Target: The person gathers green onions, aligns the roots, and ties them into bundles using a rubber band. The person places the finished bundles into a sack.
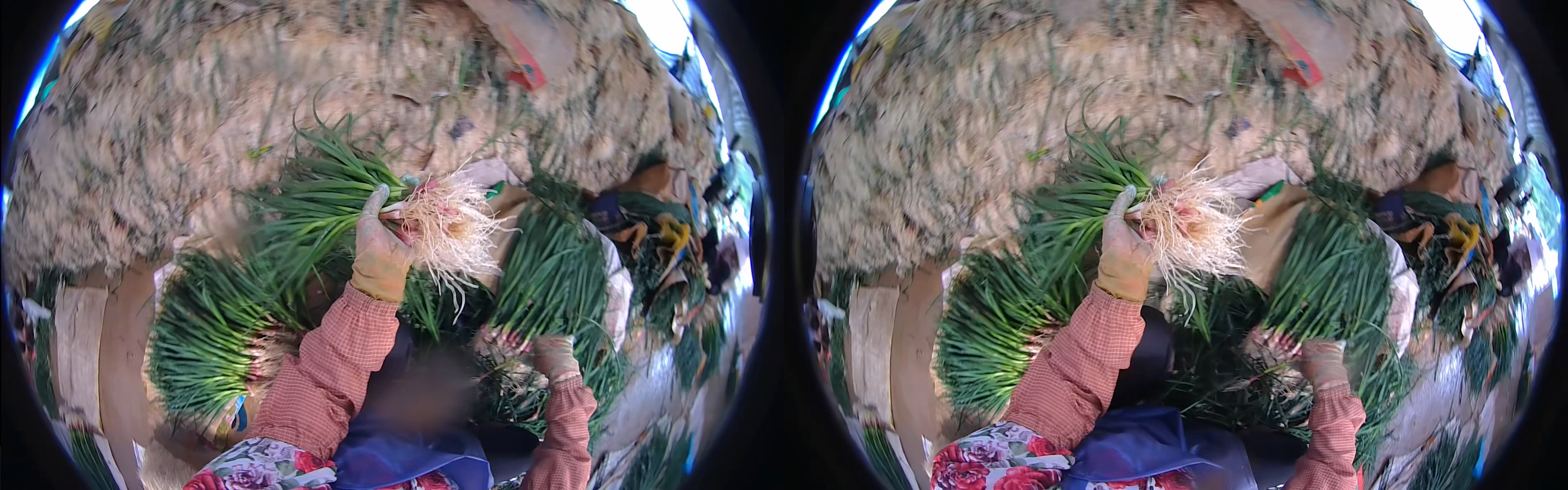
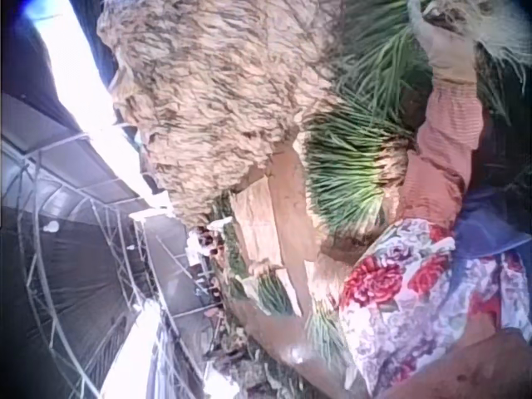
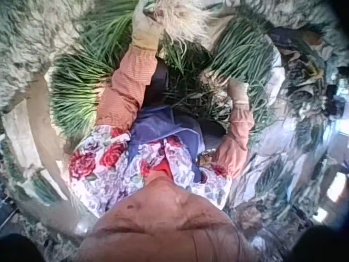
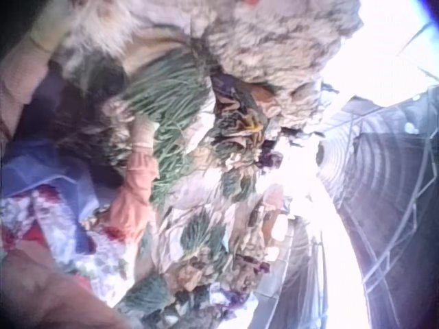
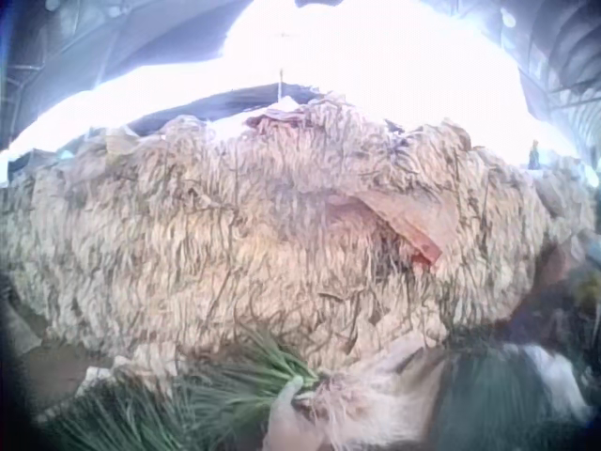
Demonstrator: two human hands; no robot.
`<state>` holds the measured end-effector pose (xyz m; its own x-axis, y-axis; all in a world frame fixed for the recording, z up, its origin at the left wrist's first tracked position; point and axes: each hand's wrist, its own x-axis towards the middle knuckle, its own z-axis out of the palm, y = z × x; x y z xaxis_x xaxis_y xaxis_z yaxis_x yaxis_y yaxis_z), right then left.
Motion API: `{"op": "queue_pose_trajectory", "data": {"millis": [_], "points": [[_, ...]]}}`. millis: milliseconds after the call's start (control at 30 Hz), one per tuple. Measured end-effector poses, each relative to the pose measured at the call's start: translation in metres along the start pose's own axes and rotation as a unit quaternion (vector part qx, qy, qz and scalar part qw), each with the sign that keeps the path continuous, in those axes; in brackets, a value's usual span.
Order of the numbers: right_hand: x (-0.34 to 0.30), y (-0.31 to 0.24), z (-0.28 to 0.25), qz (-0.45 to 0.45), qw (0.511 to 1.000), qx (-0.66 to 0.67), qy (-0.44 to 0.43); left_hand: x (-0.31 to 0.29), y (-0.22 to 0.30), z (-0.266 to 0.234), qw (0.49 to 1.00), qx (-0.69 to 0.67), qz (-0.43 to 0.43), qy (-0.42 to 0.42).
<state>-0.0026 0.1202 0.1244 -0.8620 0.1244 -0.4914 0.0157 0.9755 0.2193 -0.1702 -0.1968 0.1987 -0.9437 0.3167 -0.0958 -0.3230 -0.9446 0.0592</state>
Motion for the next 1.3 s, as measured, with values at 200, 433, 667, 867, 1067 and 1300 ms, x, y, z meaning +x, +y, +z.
{"op": "queue_pose_trajectory", "data": {"millis": [200, 433, 667, 867, 1067, 1300], "points": [[0.027, -0.154, -0.105, -0.231, 0.637, 0.731, 0.084, -0.039, 0.036, -0.022, 0.951, 0.212, 0.224, 0.020], [0.009, -0.225, -0.154, -0.287, 0.754, 0.588, 0.056, -0.058, 0.136, -0.072, 0.975, -0.077, 0.181, -0.100], [0.046, -0.109, -0.099, -0.189, 0.900, 0.348, 0.183, -0.143, 0.191, -0.006, 0.923, 0.074, 0.376, -0.031], [0.050, -0.225, -0.150, -0.219, 0.909, 0.323, 0.150, -0.199, 0.297, -0.030, 0.893, 0.177, 0.413, -0.009], [0.073, -0.432, -0.154, -0.500, 0.760, 0.404, -0.094, -0.235, 0.422, -0.152, 0.874, 0.191, 0.444, 0.053], [0.065, -0.552, -0.118, -0.443, 0.672, 0.545, -0.235, -0.238, 0.374, -0.202, 0.918, 0.109, 0.379, -0.039]]}}
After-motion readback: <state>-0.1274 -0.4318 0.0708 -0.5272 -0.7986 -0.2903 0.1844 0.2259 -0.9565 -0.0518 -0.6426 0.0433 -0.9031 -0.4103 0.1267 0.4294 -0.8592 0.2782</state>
